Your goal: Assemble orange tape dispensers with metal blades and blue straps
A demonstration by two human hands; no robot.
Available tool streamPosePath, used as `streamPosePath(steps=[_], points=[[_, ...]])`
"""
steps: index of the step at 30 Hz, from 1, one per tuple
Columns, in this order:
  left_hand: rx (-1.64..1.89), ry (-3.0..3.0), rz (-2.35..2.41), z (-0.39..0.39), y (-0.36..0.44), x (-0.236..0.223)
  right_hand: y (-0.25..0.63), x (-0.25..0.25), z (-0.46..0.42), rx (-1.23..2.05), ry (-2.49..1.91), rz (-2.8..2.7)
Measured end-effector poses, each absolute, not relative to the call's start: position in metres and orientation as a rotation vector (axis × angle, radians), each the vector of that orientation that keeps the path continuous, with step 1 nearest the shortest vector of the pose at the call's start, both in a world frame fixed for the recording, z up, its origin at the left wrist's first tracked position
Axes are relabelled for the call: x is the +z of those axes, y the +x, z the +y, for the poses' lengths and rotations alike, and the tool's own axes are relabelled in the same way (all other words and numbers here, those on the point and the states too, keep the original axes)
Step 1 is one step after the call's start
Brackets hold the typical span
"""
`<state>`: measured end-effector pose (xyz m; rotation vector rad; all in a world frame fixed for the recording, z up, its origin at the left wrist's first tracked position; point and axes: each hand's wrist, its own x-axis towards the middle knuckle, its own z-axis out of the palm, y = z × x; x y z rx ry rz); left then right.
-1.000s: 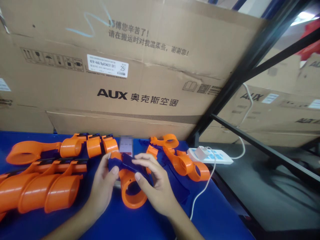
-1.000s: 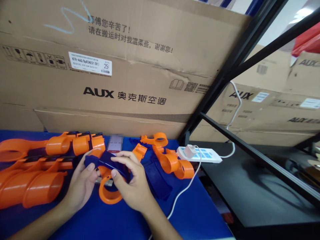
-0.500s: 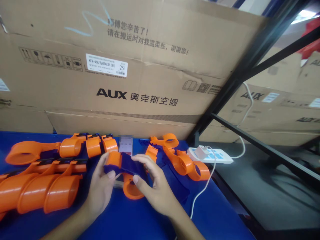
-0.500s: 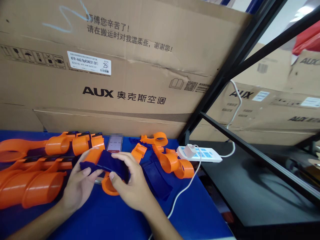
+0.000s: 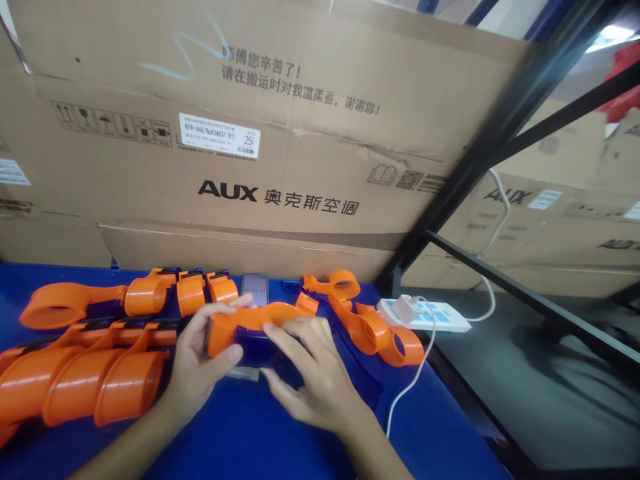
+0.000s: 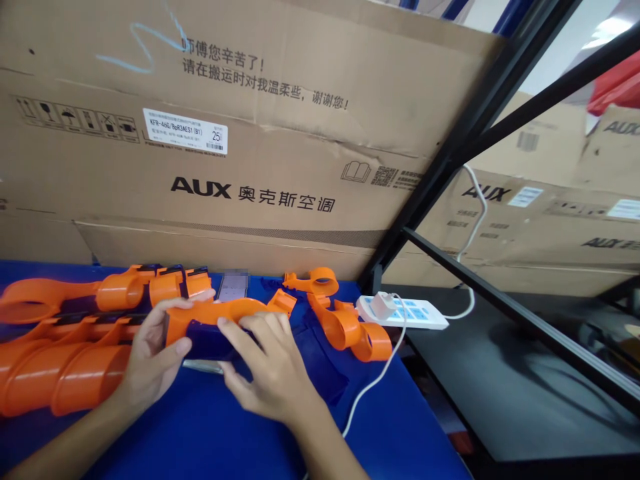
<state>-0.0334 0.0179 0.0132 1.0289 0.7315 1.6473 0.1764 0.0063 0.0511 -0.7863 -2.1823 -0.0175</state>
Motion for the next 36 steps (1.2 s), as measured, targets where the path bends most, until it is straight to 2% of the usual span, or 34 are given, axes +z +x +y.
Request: streamPosePath(steps=[19,25,29,36], points=[[1.61,1.003,0.736,0.019,-0.032,0.01,0.172,0.057,-0.001,-0.017,-0.793,-2.162],[1.504,0.916,0.558,0.018,-0.034,0.014,0.171,0.057,-0.002,0.036,-0.819,-2.101],[1.504,0.812,0.471,0.014,-0.036,0.009,0.17,0.061,-0.005,0.306,-0.848,-1.935],[1.39,0.914,0.51,0.008,-0.031,-0.014,0.162,0.06,-0.004,1.28,-0.833,-1.718]])
